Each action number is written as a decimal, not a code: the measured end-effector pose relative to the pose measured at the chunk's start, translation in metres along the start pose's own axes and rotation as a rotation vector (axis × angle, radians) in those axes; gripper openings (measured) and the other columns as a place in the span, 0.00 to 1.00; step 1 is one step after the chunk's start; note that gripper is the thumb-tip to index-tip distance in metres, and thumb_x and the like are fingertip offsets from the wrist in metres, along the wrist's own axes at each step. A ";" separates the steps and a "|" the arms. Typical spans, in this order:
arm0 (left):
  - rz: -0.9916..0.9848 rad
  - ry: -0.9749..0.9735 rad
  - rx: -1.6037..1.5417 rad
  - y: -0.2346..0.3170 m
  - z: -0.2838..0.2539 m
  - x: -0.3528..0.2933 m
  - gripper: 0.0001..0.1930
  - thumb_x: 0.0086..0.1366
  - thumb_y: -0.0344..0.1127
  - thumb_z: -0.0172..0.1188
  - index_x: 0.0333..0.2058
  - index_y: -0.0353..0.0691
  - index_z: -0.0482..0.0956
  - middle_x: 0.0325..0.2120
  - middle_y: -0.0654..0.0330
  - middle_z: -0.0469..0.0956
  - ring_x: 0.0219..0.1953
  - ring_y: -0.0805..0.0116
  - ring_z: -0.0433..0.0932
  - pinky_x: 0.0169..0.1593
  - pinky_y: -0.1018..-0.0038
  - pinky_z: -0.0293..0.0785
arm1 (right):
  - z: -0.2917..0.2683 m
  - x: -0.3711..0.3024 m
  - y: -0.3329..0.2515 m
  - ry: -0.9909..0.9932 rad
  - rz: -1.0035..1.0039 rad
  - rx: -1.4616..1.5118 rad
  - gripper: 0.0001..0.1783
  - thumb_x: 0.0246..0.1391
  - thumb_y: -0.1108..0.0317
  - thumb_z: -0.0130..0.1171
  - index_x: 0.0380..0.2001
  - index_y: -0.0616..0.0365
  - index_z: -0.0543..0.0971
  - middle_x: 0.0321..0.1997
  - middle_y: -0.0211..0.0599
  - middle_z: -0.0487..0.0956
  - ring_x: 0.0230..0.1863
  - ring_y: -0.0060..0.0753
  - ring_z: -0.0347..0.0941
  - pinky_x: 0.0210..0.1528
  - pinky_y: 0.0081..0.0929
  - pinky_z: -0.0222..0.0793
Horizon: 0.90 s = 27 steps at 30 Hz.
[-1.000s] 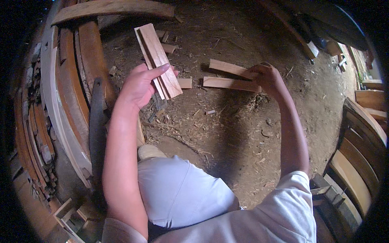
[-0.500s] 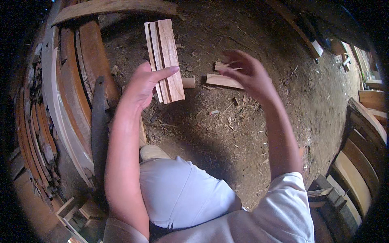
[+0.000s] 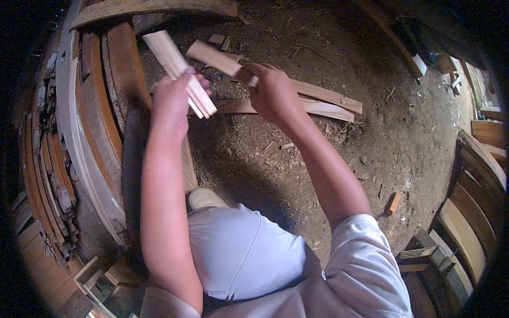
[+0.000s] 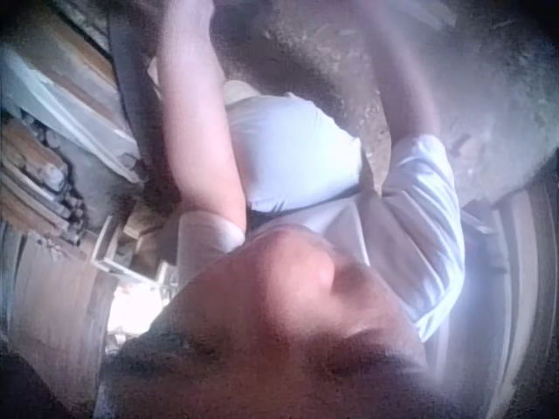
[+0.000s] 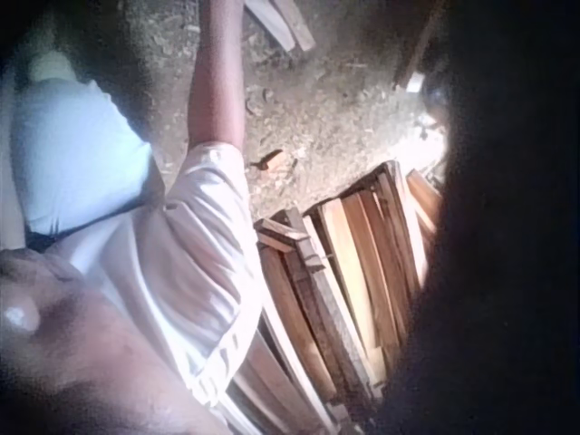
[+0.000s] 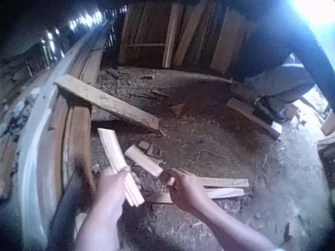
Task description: The person uses a hand saw to cut a small wooden plank into several smaller pieces. They then pick up and inspect the cut pieces, arranging them on the floor.
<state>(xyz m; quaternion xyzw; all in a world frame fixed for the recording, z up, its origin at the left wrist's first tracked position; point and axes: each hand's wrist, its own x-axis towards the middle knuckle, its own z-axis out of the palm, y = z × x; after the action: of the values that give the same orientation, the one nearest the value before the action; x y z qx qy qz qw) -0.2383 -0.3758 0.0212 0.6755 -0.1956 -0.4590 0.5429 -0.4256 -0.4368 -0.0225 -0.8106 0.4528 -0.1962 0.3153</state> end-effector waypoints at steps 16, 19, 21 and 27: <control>-0.043 -0.489 -0.130 0.004 0.008 -0.011 0.15 0.70 0.38 0.62 0.48 0.32 0.77 0.41 0.54 0.82 0.41 0.64 0.83 0.45 0.63 0.80 | -0.029 -0.022 -0.052 -0.164 -0.046 0.460 0.39 0.56 0.66 0.71 0.67 0.62 0.66 0.52 0.39 0.79 0.49 0.29 0.78 0.49 0.30 0.78; -0.119 -0.478 -0.255 -0.001 0.011 -0.009 0.18 0.74 0.43 0.56 0.50 0.32 0.76 0.43 0.53 0.82 0.45 0.61 0.83 0.49 0.60 0.81 | -0.031 -0.024 -0.040 -0.249 0.093 0.724 0.38 0.58 0.69 0.69 0.69 0.61 0.65 0.50 0.37 0.79 0.49 0.28 0.78 0.48 0.26 0.77; -0.123 -0.451 -0.214 -0.005 0.015 -0.009 0.18 0.75 0.43 0.55 0.50 0.31 0.75 0.44 0.52 0.81 0.46 0.60 0.83 0.51 0.57 0.82 | -0.042 -0.025 -0.031 -0.275 0.117 0.747 0.36 0.59 0.71 0.68 0.68 0.61 0.66 0.50 0.37 0.79 0.50 0.27 0.78 0.48 0.25 0.77; -0.097 -0.491 -0.018 -0.008 0.012 -0.007 0.15 0.74 0.40 0.56 0.47 0.32 0.75 0.42 0.49 0.82 0.43 0.60 0.84 0.46 0.59 0.84 | -0.076 -0.027 0.022 -0.209 0.128 0.453 0.31 0.60 0.75 0.63 0.66 0.53 0.71 0.47 0.33 0.81 0.48 0.25 0.80 0.44 0.24 0.77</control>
<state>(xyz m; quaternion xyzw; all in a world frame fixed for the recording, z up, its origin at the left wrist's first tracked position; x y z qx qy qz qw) -0.2535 -0.3749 0.0169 0.5475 -0.2849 -0.6367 0.4623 -0.4987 -0.4478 0.0163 -0.7047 0.4126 -0.1873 0.5460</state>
